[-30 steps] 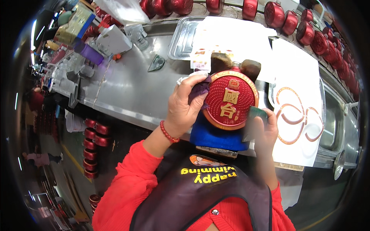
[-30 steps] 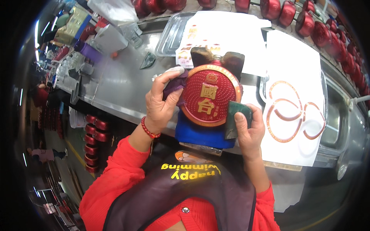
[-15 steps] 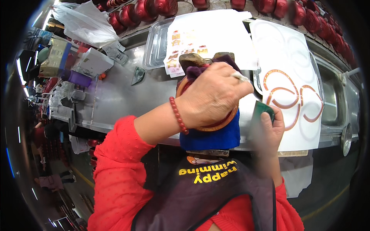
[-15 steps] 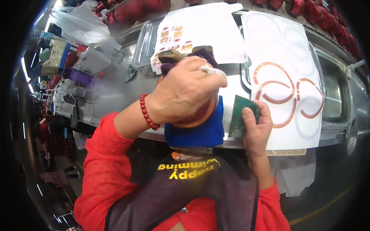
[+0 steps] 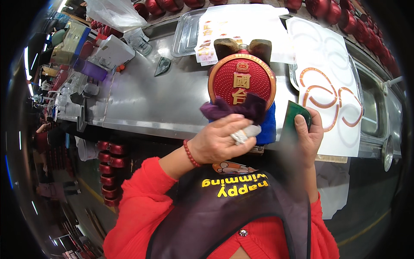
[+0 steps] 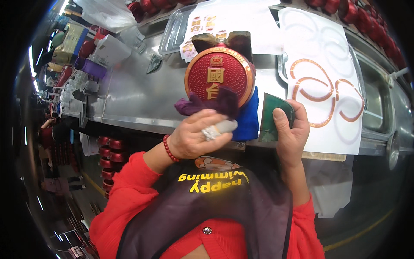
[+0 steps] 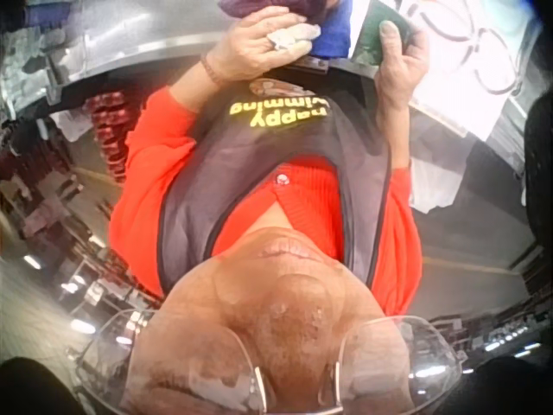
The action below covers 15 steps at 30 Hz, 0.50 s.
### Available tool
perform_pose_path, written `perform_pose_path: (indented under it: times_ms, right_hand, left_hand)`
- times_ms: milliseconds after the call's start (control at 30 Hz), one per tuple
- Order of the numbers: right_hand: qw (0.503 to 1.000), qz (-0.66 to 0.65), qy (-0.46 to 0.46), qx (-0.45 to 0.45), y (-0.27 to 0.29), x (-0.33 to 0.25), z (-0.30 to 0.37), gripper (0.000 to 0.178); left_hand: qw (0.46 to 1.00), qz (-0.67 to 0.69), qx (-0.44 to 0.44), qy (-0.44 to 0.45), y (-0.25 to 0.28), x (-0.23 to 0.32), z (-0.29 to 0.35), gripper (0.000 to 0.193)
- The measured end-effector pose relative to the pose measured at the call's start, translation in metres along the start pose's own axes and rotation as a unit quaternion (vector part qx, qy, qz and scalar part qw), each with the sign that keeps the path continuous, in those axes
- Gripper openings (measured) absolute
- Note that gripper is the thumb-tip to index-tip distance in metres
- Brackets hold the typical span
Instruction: The person applies gold decorative stickers to the surface of red round containers. They peel each sticker from a backing sheet, position it on the container, and smooth it down with their fingers. The containers are handled one at a time and placed on a nearby surface after decoration.
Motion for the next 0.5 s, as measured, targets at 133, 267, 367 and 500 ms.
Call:
perform_pose_path:
  times_ms: [133, 267, 367, 500]
  right_hand:
    - [0.999, 0.027, 0.001, -0.023, -0.013, 0.001, -0.006, 0.022]
    - [0.998, 0.028, 0.026, -0.046, -0.023, 0.002, -0.017, 0.022]
    - [0.998, 0.027, 0.027, -0.049, -0.026, 0.005, -0.023, 0.022]
    - [0.997, 0.06, 0.015, -0.039, -0.023, 0.01, -0.027, 0.022]
  left_hand:
    - [0.991, -0.015, 0.074, 0.113, 0.01, -0.003, 0.028, 0.026]
    - [0.965, 0.091, 0.163, 0.185, 0.017, -0.02, 0.013, 0.035]
    - [0.972, 0.09, 0.097, 0.192, 0.021, -0.028, -0.017, 0.033]
    - [0.986, 0.073, 0.065, 0.135, 0.02, -0.031, -0.049, 0.04]
Point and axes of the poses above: each hand's wrist, its own z-axis away from the middle knuckle, its own y-axis out of the back of the hand, x = y × z, the point moved 1 cm from there along -z, towards the middle knuckle, and after that the axes turned 11 degrees about -x, right-handed, at the moved point
